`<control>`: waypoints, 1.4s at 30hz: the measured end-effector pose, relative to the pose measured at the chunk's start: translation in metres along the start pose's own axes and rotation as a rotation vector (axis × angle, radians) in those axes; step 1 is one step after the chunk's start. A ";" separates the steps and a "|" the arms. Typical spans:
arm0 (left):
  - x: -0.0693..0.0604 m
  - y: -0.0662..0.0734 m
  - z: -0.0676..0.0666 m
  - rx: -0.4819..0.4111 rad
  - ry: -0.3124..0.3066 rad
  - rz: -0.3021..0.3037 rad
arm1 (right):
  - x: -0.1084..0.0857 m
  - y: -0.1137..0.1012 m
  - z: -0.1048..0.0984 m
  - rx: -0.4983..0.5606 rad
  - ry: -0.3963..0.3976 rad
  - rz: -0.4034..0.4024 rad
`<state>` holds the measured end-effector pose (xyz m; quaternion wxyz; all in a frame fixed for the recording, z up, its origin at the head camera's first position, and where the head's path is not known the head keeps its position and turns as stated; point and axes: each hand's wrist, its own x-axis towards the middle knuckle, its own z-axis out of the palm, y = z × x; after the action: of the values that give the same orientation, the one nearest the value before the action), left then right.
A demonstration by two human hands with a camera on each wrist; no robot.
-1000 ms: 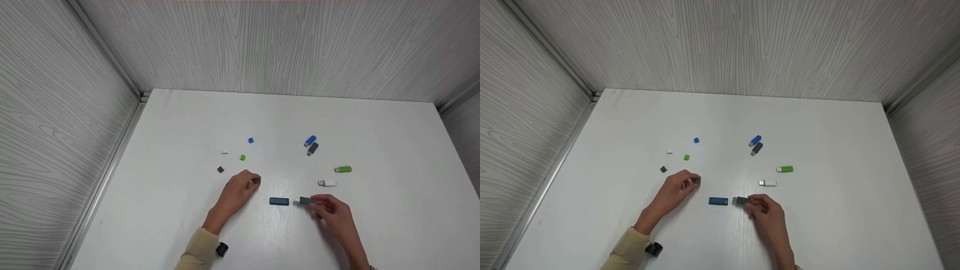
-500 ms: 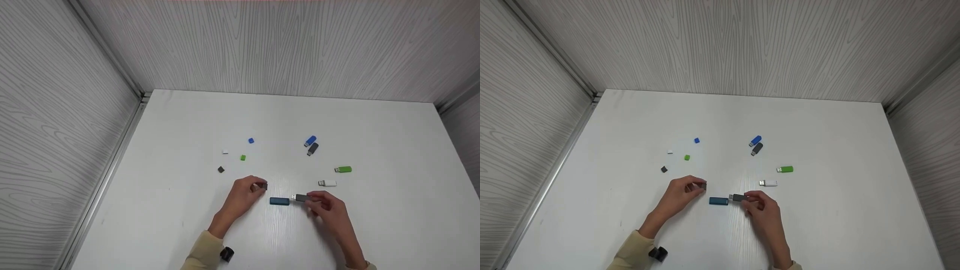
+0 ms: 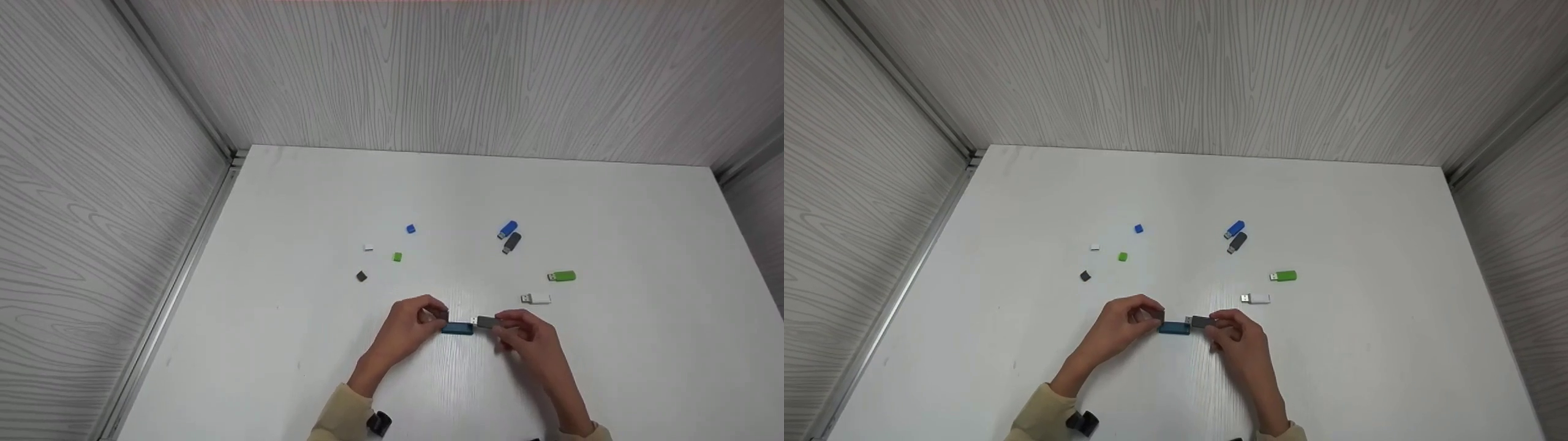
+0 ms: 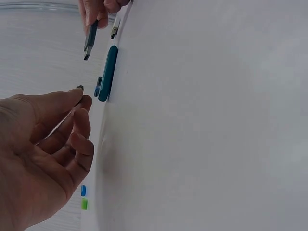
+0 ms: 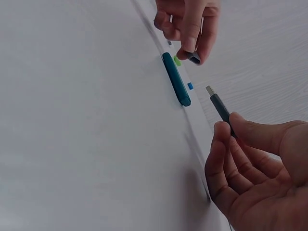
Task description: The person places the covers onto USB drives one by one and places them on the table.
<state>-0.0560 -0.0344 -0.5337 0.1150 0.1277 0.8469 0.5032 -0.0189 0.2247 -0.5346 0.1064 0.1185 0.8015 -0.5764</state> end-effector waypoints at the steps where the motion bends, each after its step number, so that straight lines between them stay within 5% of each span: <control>1: 0.000 0.000 0.001 0.002 0.000 0.003 | 0.000 0.000 0.000 0.000 -0.004 -0.003; 8: -0.001 0.001 0.003 0.004 0.018 0.000 | 0.000 -0.002 0.003 0.011 -0.022 -0.029; 42: -0.002 0.004 0.008 -0.137 -0.087 0.008 | 0.000 -0.005 0.015 0.095 -0.101 -0.026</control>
<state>-0.0514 -0.0272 -0.5340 0.1580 0.1449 0.8042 0.5544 -0.0198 0.2085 -0.5347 0.1334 0.0839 0.7683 -0.6204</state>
